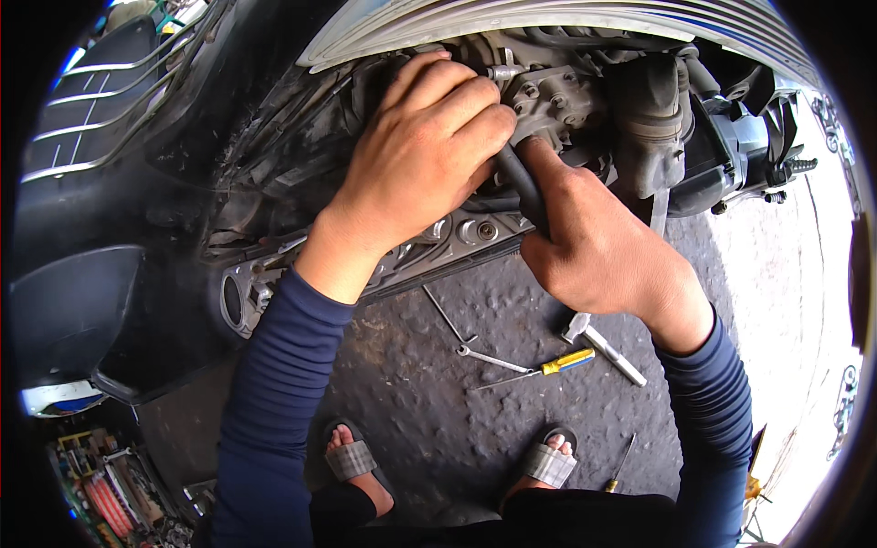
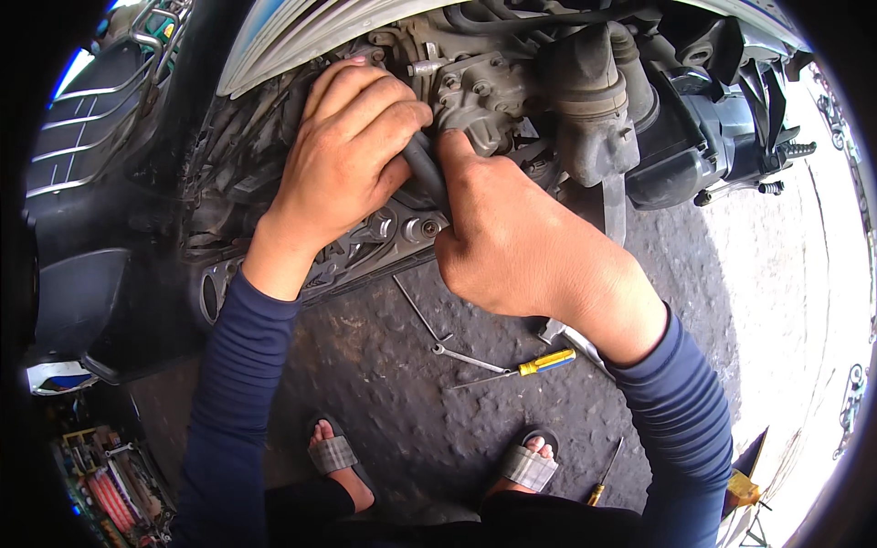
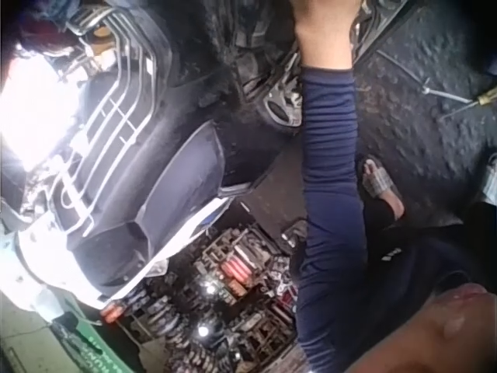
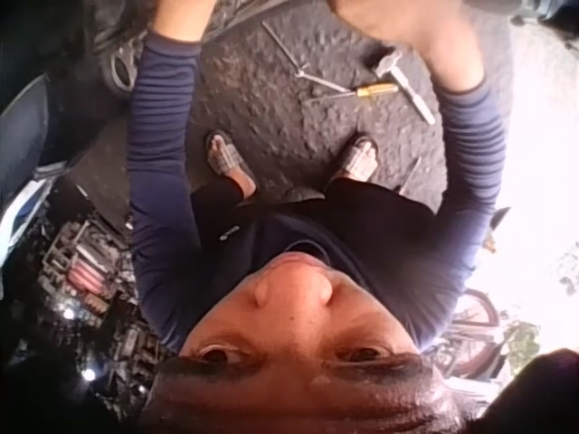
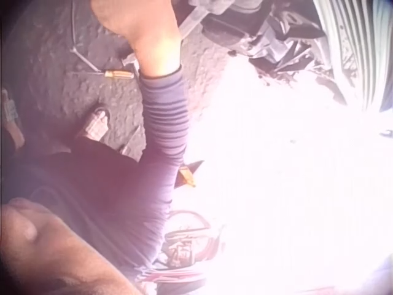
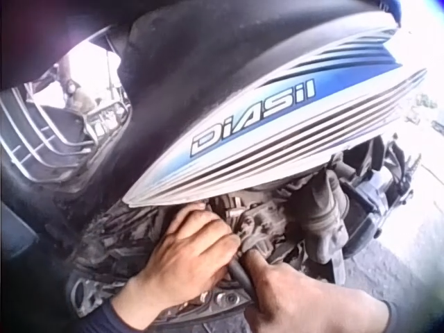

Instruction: Using tools to repair or service components on the side of a motorcycle.

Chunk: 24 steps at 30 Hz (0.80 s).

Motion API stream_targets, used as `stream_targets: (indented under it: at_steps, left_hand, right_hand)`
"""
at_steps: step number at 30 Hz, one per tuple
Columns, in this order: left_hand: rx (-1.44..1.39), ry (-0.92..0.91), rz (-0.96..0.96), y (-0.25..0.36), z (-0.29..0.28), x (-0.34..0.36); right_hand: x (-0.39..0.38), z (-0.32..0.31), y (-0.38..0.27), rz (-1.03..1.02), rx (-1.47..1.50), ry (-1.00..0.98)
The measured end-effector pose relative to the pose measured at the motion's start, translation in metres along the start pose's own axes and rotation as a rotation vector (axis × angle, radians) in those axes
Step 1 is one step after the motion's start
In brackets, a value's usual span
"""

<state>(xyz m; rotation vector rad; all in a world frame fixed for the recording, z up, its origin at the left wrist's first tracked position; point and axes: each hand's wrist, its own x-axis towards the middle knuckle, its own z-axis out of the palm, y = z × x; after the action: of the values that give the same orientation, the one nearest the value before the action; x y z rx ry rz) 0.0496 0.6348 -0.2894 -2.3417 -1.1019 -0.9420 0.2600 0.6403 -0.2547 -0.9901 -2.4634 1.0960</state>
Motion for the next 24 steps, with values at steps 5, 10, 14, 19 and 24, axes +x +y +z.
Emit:
stream_targets:
  at_steps: [5, 10, 14, 19, 24]
  left_hand:
    - [0.033, 0.004, 0.050, -0.004, 0.006, 0.003]
    - [0.019, -0.021, 0.035, -0.001, 0.002, 0.014]
    - [-0.050, -0.077, 0.031, -0.004, -0.011, 0.019]
    - [-0.147, -0.173, -0.016, 0.002, -0.024, 0.018]
    - [-0.098, -0.106, -0.098, 0.016, -0.018, 0.021]
  right_hand:
    - [0.001, -0.003, 0.011, -0.040, -0.010, -0.005]
    - [0.004, -0.019, 0.017, -0.041, -0.074, -0.089]
    - [-0.001, -0.020, 0.010, -0.054, -0.030, -0.074]
    - [0.000, -0.008, 0.000, -0.036, 0.200, -0.063]
    - [-0.001, -0.006, 0.008, -0.119, 0.175, -0.070]
